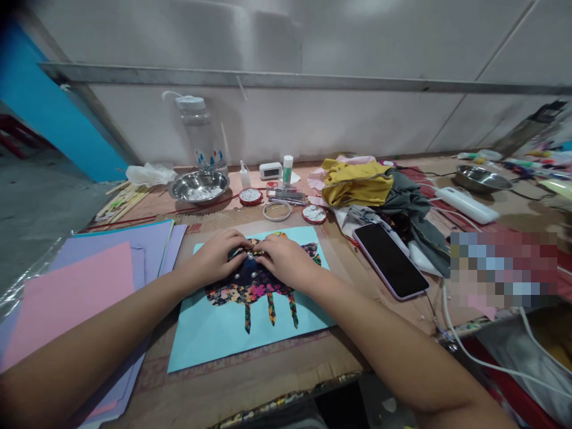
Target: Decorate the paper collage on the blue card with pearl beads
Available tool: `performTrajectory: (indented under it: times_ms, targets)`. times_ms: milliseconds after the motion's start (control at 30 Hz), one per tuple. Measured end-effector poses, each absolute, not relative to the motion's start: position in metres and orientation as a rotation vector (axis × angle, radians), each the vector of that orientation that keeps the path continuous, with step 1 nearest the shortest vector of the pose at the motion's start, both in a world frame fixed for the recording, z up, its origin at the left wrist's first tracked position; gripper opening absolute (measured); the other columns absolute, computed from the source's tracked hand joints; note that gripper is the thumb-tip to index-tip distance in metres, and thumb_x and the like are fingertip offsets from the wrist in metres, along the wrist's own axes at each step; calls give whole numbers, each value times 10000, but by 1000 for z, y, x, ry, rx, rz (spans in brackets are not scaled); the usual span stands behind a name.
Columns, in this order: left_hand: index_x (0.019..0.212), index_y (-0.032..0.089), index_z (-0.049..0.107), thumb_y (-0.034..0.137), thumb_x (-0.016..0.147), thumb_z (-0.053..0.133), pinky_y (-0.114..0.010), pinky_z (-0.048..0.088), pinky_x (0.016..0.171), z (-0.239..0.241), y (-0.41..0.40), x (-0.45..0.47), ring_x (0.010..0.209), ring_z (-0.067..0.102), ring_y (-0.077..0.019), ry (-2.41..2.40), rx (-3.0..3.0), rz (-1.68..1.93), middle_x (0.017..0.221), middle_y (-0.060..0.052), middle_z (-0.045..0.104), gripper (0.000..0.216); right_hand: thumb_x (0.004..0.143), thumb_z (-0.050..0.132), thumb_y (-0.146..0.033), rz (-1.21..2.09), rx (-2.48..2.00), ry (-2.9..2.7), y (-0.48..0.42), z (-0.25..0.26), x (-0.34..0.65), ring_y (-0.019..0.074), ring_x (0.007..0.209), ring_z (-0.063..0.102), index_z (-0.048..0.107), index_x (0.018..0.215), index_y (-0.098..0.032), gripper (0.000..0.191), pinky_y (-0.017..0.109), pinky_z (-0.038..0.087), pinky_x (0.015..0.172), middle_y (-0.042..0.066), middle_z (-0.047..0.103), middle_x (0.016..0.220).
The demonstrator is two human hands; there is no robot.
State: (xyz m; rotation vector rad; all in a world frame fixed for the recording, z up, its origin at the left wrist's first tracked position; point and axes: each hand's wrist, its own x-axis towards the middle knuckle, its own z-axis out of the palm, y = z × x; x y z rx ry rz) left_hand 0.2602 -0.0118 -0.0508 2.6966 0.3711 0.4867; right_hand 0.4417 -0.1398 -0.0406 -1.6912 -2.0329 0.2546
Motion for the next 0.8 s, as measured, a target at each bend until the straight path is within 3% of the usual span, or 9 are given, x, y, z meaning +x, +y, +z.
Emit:
performTrajectory:
  times_ms: [367, 633, 800]
  targets:
    - [1081, 237, 711, 334, 936, 598, -377, 461, 879, -51, -10, 259, 993, 582, -238, 344, 2789, 412, 1026, -74, 628, 208, 886, 618, -157, 305, -1834, -2063, -122, -45, 439, 167, 816, 583, 685, 988, -158, 123, 266, 382, 738, 54, 674, 868]
    - [992, 196, 704, 320, 925, 614, -373, 466, 858, -48, -16, 265, 975, 592, -241, 406, 2793, 413, 1007, -76, 648, 167, 908, 565, -146, 296, -1841, -1997, -127, -48, 442, 173, 839, 588, 678, 1006, -148, 150, 270, 397, 749, 72, 688, 925]
    - [1011, 206, 708, 307, 936, 584, -373, 470, 870, -49, -15, 264, 976, 600, -237, 389, 2794, 404, 1007, -76, 655, 177, 905, 624, -202, 324, -1771, -1989, -129, -47, 443, 180, 866, 611, 698, 1052, -179, 167, 273, 412, 764, 59, 703, 932]
